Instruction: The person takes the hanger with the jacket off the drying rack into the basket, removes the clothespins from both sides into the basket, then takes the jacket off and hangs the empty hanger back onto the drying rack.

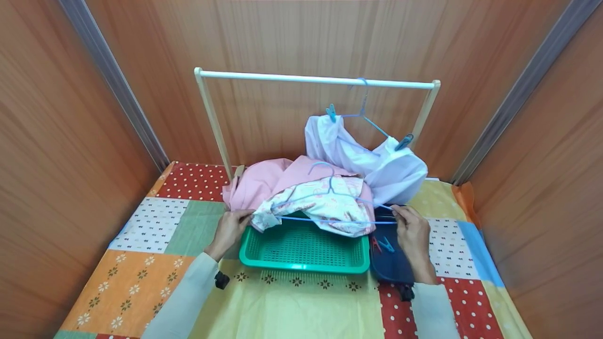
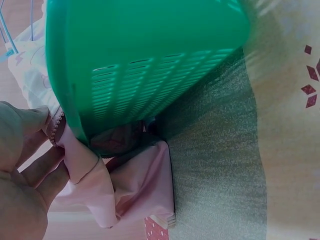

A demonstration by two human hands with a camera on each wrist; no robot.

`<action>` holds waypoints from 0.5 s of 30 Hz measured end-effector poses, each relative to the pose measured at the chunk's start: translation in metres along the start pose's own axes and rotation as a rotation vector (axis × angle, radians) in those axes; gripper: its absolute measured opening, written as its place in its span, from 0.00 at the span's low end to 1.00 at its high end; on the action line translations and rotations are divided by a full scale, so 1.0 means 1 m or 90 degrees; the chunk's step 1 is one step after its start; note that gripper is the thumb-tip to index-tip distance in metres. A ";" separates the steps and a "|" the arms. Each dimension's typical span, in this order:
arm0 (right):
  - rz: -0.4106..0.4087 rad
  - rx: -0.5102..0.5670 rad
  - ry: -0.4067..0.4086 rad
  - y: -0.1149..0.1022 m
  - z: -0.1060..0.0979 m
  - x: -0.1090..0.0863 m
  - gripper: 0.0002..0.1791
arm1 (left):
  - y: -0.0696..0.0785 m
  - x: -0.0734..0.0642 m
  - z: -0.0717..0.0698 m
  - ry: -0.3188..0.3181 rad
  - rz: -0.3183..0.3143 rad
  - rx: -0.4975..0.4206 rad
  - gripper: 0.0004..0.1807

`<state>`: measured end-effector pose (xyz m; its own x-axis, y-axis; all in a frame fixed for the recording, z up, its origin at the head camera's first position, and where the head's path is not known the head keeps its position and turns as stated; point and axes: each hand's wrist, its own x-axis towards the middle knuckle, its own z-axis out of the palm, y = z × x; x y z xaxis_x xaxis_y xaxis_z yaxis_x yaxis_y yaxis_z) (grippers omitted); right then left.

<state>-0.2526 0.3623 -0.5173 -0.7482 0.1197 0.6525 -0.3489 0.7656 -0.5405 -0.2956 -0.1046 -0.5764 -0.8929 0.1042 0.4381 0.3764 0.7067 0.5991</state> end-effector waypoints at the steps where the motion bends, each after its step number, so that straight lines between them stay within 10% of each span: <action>1: 0.007 -0.002 0.000 0.001 -0.002 0.000 0.09 | 0.000 0.000 0.000 -0.001 0.000 -0.001 0.09; 15: 0.029 -0.032 0.030 -0.002 -0.025 0.003 0.09 | -0.002 -0.002 0.001 -0.004 -0.001 0.002 0.09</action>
<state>-0.2402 0.3768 -0.5017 -0.7353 0.1842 0.6522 -0.2848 0.7892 -0.5440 -0.2944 -0.1056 -0.5789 -0.8952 0.1070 0.4326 0.3738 0.7089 0.5981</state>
